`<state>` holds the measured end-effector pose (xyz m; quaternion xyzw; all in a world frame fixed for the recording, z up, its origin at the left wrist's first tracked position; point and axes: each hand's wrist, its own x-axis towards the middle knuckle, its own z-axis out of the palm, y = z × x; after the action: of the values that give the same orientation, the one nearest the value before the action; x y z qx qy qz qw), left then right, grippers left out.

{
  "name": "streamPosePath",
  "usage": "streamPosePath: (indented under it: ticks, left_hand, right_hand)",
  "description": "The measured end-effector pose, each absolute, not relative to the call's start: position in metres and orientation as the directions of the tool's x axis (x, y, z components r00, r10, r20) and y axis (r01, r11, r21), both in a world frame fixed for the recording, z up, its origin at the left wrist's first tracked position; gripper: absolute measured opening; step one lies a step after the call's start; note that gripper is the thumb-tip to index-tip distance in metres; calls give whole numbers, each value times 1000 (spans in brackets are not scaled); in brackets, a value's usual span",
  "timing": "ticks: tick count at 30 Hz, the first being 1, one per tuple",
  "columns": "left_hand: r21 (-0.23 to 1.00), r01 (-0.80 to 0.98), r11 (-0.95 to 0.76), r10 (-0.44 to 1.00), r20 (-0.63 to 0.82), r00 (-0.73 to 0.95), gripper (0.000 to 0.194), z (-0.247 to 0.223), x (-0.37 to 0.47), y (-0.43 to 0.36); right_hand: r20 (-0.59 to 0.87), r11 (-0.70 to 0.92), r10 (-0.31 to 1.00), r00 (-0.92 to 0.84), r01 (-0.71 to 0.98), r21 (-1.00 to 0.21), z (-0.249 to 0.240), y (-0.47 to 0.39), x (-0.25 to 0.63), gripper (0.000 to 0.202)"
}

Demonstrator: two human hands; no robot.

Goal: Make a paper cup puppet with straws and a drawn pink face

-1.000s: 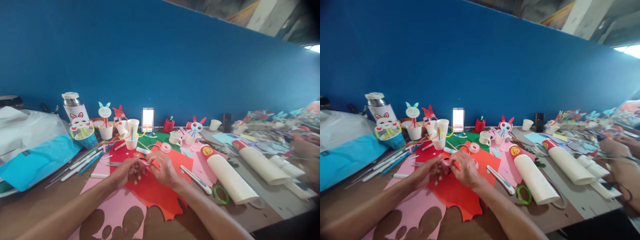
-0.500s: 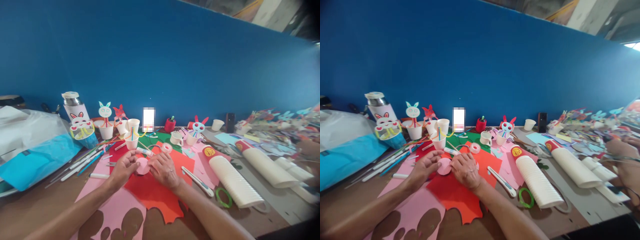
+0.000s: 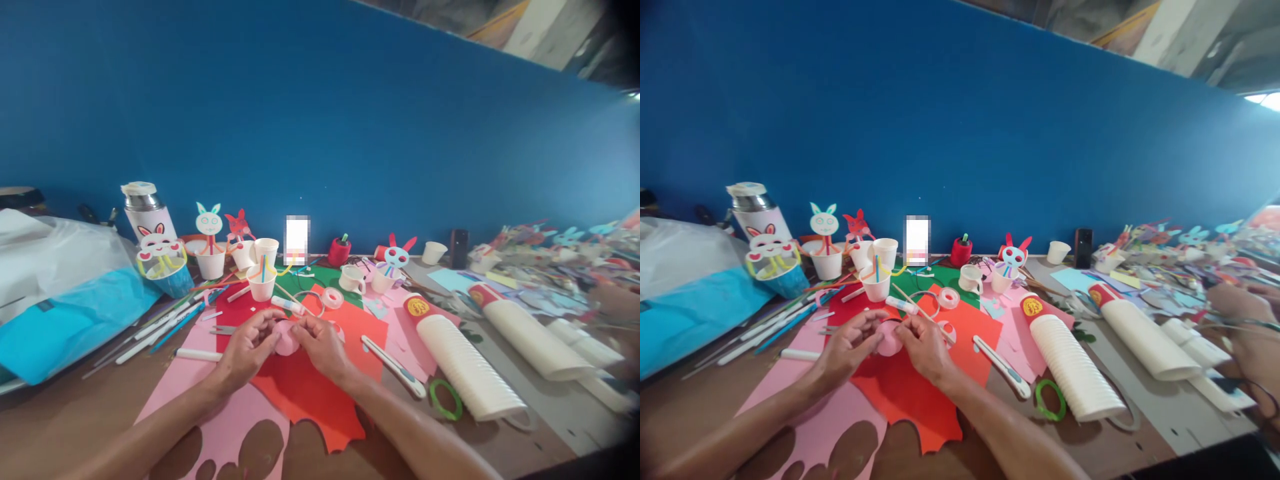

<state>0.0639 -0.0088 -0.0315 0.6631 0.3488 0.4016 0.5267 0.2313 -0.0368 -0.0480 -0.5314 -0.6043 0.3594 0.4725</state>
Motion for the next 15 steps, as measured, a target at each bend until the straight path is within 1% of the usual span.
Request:
streamPosePath:
  ticks: [2,5,8,10,13,15]
  left_hand:
    - [979,64,-195,883,147,447,31,-33,62,-8]
    - [984,70,-165,893,119,435,33,-35,61,-5]
    - [987,56,-152,914,119,388,32,-36,61,-3]
    - [990,46,-132,924,106,367,31,-36,61,-3]
    - [994,33,-102,910,80,408,32,-37,62,-3]
    - [992,36,-121,886,92,455,30,-39,62,-4]
  right_hand:
    - [172,155,985,25,323,-934,-48,-37,232,26]
    - [158,130,986,56,340,-931,-45,-37,232,31]
    - [176,125,978,110,364,-923,-41,-37,232,37]
    - [195,136,973,123,374,-917,-40,-38,232,37]
    - [219,168,971,98,377,-911,-40,-38,232,34]
    - [224,178,972,76,389,-904,-42,-39,232,32]
